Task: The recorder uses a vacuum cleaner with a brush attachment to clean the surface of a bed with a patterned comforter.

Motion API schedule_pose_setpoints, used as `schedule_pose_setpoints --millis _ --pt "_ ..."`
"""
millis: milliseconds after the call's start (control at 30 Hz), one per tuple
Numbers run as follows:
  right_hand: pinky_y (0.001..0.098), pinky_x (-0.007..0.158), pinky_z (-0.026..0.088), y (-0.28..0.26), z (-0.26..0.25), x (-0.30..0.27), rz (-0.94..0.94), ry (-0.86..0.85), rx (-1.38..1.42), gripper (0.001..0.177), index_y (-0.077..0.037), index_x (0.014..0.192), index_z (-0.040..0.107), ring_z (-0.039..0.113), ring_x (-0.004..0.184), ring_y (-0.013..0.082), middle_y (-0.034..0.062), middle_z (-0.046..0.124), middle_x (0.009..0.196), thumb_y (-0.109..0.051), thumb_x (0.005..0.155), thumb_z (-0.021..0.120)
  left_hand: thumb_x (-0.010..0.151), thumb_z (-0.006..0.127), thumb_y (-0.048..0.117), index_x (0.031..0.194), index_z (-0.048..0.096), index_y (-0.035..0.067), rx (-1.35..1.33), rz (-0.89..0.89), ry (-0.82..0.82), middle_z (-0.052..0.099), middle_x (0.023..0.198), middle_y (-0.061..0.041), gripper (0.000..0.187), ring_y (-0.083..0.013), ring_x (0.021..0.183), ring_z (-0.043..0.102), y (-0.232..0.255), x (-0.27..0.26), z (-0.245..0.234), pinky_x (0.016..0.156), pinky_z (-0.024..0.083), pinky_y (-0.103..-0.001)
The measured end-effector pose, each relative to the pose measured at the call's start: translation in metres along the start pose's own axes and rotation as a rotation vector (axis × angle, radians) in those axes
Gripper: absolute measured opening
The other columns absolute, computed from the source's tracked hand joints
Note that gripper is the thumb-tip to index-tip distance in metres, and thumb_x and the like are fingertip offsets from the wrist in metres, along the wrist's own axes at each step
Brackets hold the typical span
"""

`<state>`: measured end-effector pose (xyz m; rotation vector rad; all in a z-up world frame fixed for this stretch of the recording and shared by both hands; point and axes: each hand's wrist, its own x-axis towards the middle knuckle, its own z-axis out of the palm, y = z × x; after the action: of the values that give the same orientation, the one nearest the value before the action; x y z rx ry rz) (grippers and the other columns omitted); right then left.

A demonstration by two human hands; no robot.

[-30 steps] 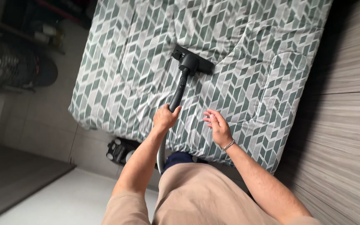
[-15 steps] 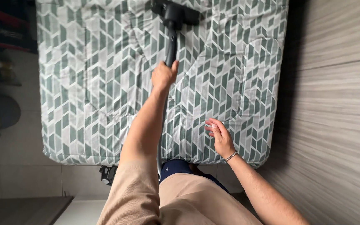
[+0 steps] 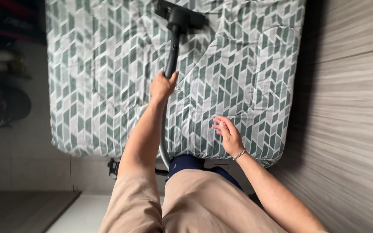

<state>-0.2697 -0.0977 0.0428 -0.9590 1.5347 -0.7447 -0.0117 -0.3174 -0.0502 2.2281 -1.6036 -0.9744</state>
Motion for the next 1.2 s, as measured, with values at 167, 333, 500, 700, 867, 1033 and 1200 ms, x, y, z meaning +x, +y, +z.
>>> schedule_pose_setpoints --millis 167,333,500,700,867,1033,1200 --pt "0.0349 0.094 0.055 0.004 0.012 -0.009 -0.061 -0.145 -0.030 0.043 -0.006 0.140 0.053 0.069 0.117 0.0220 0.0116 0.066 0.135 -0.033 0.110 0.039 0.085 0.063 0.070 0.102 0.071 0.002 -0.023 -0.101 0.011 0.073 0.096 -0.027 0.071 -0.0464 0.098 0.070 -0.058 -0.125 -0.035 0.087 0.054 -0.055" --pt "0.0346 0.094 0.055 0.002 0.033 -0.033 -0.114 -0.278 -0.060 0.041 -0.006 0.139 0.054 0.069 0.117 0.0221 0.0111 0.066 0.137 -0.031 0.110 0.039 0.081 0.064 0.068 0.109 0.072 0.007 -0.093 -0.214 0.012 0.074 0.093 -0.026 0.068 -0.0456 0.095 0.071 -0.134 -0.249 -0.032 0.084 0.054 -0.055" --pt "0.0337 0.093 0.056 0.021 0.058 -0.059 -0.158 -0.392 -0.061 0.041 -0.006 0.139 0.054 0.070 0.115 0.0207 0.0097 0.066 0.136 -0.030 0.110 0.039 0.081 0.068 0.069 0.113 0.073 0.008 -0.060 -0.313 0.010 0.074 0.093 -0.024 0.069 -0.0427 0.095 0.071 -0.170 -0.371 -0.036 0.082 0.056 -0.052" --pt "0.0319 0.090 0.055 0.029 0.091 -0.098 -0.157 -0.512 -0.055 0.040 -0.007 0.138 0.055 0.070 0.113 0.0186 0.0077 0.067 0.133 -0.030 0.110 0.039 0.083 0.065 0.065 0.112 0.071 0.009 -0.118 -0.470 -0.075 0.077 0.081 -0.016 0.063 -0.0344 0.083 0.076 -0.195 -0.473 -0.043 0.077 0.058 -0.048" --pt "0.0312 0.090 0.056 0.029 0.102 -0.113 -0.173 -0.553 -0.077 0.040 -0.007 0.138 0.057 0.071 0.111 0.0176 0.0076 0.068 0.131 -0.030 0.110 0.041 0.083 0.067 0.065 0.107 0.073 0.008 -0.109 -0.516 -0.062 0.076 0.083 -0.017 0.062 -0.0342 0.086 0.075 -0.215 -0.526 -0.045 0.078 0.057 -0.048" --pt "0.0312 0.091 0.056 0.033 0.104 -0.107 -0.199 -0.551 -0.057 0.040 -0.006 0.137 0.056 0.070 0.111 0.0174 0.0076 0.068 0.132 -0.030 0.110 0.040 0.081 0.069 0.064 0.109 0.073 0.009 -0.103 -0.514 -0.027 0.076 0.085 -0.018 0.062 -0.0355 0.087 0.075 -0.216 -0.525 -0.036 0.079 0.057 -0.047" --pt "0.0326 0.092 0.055 0.024 0.102 -0.093 -0.172 -0.499 -0.040 0.041 -0.006 0.138 0.055 0.069 0.114 0.0186 0.0086 0.067 0.134 -0.031 0.110 0.039 0.081 0.069 0.064 0.113 0.070 0.004 -0.130 -0.456 0.031 0.077 0.085 -0.023 0.068 -0.0385 0.091 0.074 -0.195 -0.462 -0.020 0.083 0.056 -0.048"
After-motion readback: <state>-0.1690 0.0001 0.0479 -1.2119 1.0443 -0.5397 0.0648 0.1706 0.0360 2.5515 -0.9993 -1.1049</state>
